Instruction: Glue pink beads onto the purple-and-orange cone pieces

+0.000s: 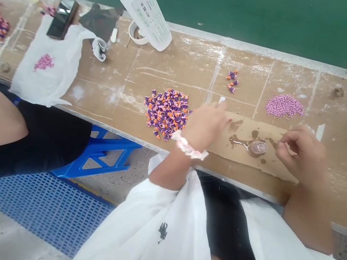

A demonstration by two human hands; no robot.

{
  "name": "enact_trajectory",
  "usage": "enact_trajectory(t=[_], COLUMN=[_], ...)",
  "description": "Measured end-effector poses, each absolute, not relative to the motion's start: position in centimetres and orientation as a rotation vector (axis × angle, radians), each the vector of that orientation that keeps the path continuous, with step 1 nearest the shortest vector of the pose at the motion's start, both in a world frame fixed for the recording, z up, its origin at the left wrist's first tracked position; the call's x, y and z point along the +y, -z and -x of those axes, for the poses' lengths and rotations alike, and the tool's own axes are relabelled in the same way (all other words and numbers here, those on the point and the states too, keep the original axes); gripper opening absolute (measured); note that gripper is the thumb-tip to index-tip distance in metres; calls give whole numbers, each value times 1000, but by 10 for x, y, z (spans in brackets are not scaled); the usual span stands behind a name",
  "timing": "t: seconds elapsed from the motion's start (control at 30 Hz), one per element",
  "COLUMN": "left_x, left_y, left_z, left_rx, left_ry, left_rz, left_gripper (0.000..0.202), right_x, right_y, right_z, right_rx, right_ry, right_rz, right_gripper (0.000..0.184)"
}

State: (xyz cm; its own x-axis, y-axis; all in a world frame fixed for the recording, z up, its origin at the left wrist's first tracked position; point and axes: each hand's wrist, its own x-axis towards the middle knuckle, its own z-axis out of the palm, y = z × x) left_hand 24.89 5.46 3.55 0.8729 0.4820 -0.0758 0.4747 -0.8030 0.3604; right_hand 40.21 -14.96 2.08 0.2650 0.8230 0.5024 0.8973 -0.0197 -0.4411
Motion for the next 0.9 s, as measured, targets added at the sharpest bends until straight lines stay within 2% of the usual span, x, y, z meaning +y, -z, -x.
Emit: enact_trajectory(t=[0.1, 0.2, 0.43, 0.73, 0.9], left_x=[70, 77, 70, 65, 65], left_y=[-50, -48, -26, -23, -23], left_z=[-226, -217, -227, -226, -226], left_rx=[1163, 1412, 1483, 1397, 1427], left_ry=[359, 518, 465, 224, 261], left_rz=[-2636, -2536, -2499, -2604, -2560], left_gripper=[31, 35, 30, 29, 30], right_x=[-150, -150, -148, -151, -151], right_y=[-24, -27, -26, -26, -24], right_z=[-399, -397, -394, -392, -393], right_rx=[-1638, -1653, -1609, -1604, -1600], right_ry=[132, 126, 150, 123, 135], right_rz=[1816, 1806, 1757, 1841, 1851], right_gripper=[23, 22, 24, 26, 25])
